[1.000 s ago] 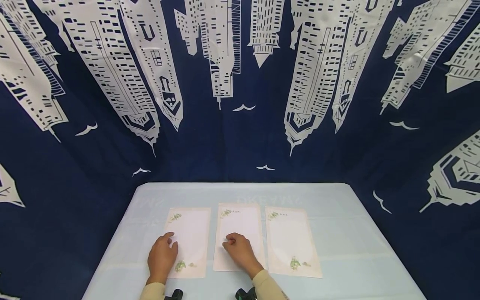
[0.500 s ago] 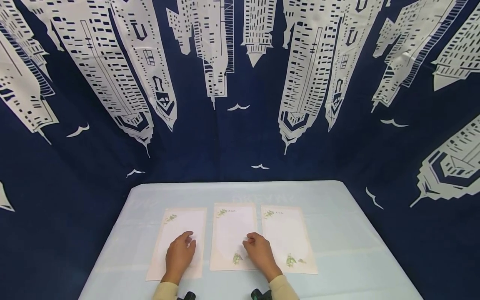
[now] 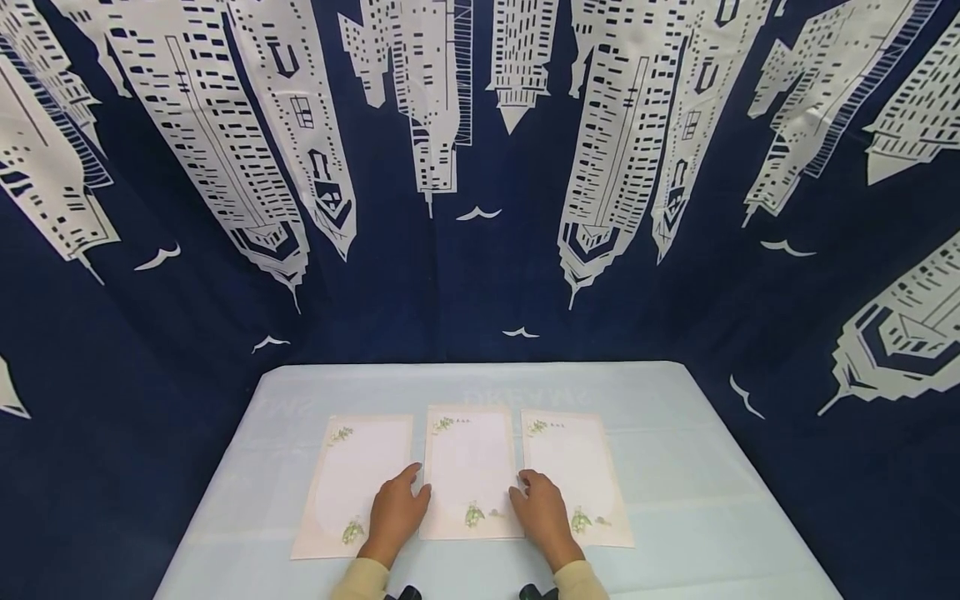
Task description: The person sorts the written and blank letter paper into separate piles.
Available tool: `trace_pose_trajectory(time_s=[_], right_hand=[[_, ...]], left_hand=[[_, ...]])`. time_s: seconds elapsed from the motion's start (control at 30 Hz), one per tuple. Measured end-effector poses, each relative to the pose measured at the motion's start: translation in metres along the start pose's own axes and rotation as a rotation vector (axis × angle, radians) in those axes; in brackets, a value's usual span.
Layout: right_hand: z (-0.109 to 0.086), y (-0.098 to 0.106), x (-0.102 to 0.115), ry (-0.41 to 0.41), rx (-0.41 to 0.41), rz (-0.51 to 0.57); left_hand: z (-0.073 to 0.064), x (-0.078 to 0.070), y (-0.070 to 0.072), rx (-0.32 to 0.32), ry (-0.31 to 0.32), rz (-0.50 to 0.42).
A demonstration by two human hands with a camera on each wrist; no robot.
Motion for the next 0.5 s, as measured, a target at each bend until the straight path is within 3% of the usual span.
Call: trace_pose_trajectory(time_s=[0.5], right_hand=[[-0.0059,-0.0030,0.0045,0.029,0.010,-0.025]], left_hand=[[-0.0087,-0.0087,-0.0100,-0.017,-0.060,-0.009]])
Point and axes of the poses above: each hand's wrist, its own z-axis towards the middle knuckle, its own y-axis out of the back of the hand, x = y × z, the point moved 5 cm from there along z, towards the middle knuckle, and after that the axes turned 12 degrees about -x, right-handed, at the moved point
